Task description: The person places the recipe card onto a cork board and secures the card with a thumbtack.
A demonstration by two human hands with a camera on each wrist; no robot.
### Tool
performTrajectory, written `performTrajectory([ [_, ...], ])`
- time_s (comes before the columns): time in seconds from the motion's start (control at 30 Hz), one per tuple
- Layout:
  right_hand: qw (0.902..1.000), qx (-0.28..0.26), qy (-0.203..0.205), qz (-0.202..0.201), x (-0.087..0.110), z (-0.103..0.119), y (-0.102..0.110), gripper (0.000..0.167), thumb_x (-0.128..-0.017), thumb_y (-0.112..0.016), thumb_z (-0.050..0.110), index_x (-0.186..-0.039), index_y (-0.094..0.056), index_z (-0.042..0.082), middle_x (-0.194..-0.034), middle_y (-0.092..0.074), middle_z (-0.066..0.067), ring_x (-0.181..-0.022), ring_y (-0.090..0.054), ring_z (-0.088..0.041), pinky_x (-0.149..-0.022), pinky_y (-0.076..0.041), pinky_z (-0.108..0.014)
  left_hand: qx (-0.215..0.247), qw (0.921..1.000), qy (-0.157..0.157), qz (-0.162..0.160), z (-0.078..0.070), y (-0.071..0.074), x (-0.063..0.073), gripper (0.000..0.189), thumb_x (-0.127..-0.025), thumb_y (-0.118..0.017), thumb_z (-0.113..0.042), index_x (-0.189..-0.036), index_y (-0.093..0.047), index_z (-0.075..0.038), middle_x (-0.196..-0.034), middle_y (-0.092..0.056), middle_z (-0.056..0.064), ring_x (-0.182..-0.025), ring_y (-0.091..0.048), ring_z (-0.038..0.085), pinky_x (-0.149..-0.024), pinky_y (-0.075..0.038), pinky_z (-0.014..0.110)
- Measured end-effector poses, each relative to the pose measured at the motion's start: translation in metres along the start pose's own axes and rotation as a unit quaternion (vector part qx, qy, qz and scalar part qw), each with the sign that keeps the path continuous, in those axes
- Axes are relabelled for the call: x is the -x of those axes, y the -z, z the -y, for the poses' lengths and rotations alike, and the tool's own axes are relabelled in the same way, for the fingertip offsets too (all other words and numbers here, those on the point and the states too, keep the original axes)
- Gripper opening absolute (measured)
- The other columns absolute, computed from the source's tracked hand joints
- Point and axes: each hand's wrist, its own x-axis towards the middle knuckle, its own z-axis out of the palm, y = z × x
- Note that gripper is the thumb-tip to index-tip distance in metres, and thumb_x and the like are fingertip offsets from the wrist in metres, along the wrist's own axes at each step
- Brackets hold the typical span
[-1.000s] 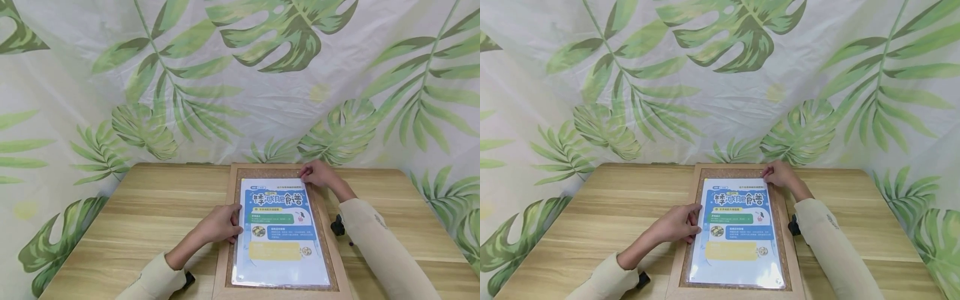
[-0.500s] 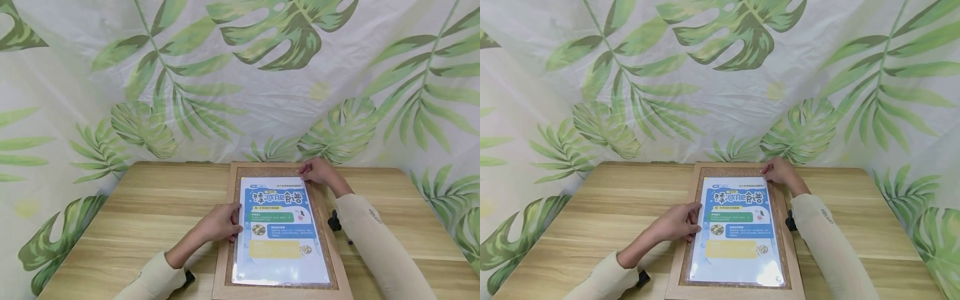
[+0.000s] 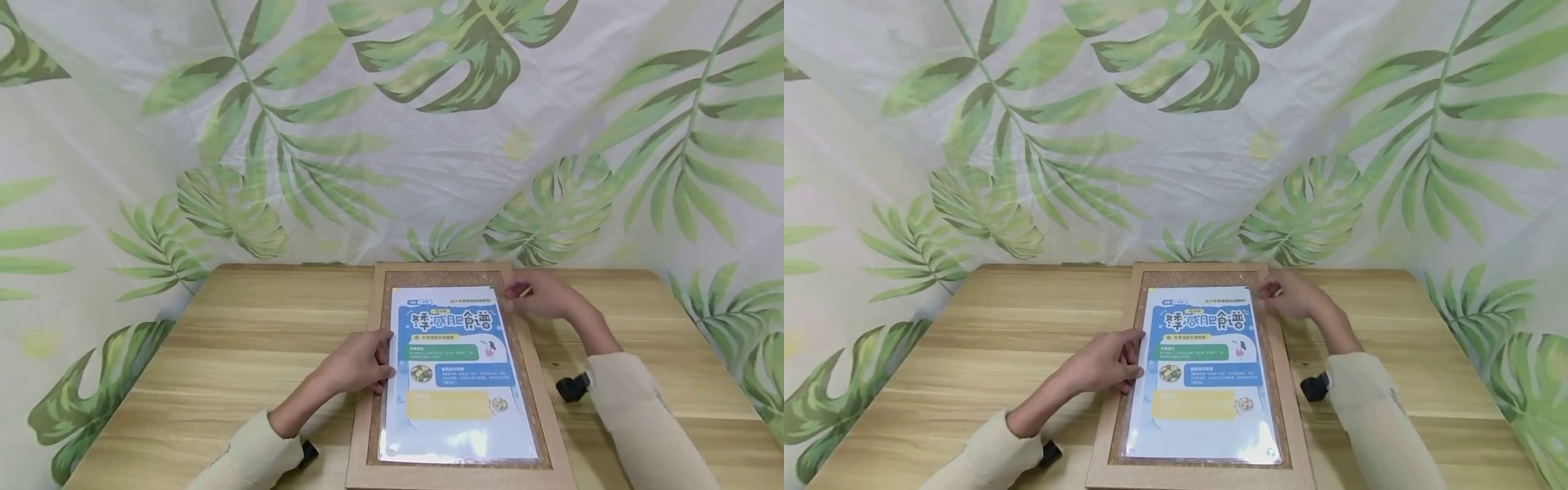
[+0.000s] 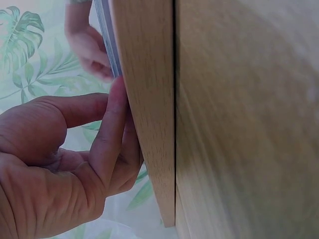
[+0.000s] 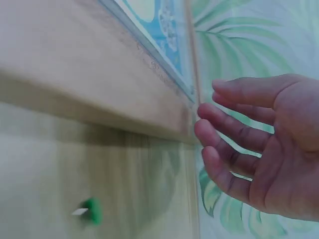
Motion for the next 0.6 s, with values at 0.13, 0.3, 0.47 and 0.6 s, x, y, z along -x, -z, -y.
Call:
performTrajectory([
  [0.13, 1.0, -0.007, 0.003, -0.005, 0.028, -0.005, -0.002, 0.032, -0.099, -0.071, 0.007, -0.127, -0.07, -0.008, -0.112, -0.077, -0.019, -0.106, -0.074, -0.035, -0.093, -0.063, -0.052, -0.001, 1.0, 0.002, -0.001, 0.0, 0.001, 0.001, 0.073, -0.093, -0.077, 0.004, -0.156, -0.043, 0.013, -0.082, -0.065, 0.008, -0.056, -0.069, 0.014, -0.052, -0.059, 0.028],
  [0.3, 0.9999, 0.01, -0.009, -0.006, 0.057, -0.014, -0.007, 0.028, -0.096, -0.073, 0.006, -0.122, -0.073, -0.005, -0.105, -0.077, -0.012, -0.098, -0.073, -0.027, -0.087, -0.063, -0.045, -0.008, 0.9999, 0.009, -0.005, 0.003, 0.0, 0.002, 0.072, -0.093, -0.078, 0.003, -0.156, -0.043, 0.012, -0.082, -0.064, 0.008, -0.056, -0.069, 0.015, -0.051, -0.057, 0.026],
  [0.47, 0.9998, 0.021, -0.004, 0.007, 0.077, -0.02, -0.009, 0.023, -0.095, -0.075, 0.005, -0.118, -0.074, -0.001, -0.103, -0.076, -0.006, -0.095, -0.07, -0.019, -0.081, -0.06, -0.032, -0.018, 0.9998, 0.002, -0.007, 0.002, -0.001, 0.0, 0.07, -0.093, -0.078, 0.002, -0.155, -0.045, 0.012, -0.082, -0.065, 0.007, -0.057, -0.069, 0.014, -0.052, -0.058, 0.026],
  [0.6, 0.9997, 0.015, -0.006, 0.015, 0.092, -0.025, -0.013, 0.021, -0.094, -0.076, 0.004, -0.115, -0.074, 0.002, -0.099, -0.074, -0.002, -0.09, -0.064, -0.012, -0.075, -0.055, -0.024, -0.018, 0.9998, 0.001, -0.004, 0.001, -0.002, 0.0, 0.07, -0.094, -0.078, 0.002, -0.155, -0.045, 0.011, -0.082, -0.065, 0.007, -0.057, -0.069, 0.014, -0.052, -0.058, 0.027],
])
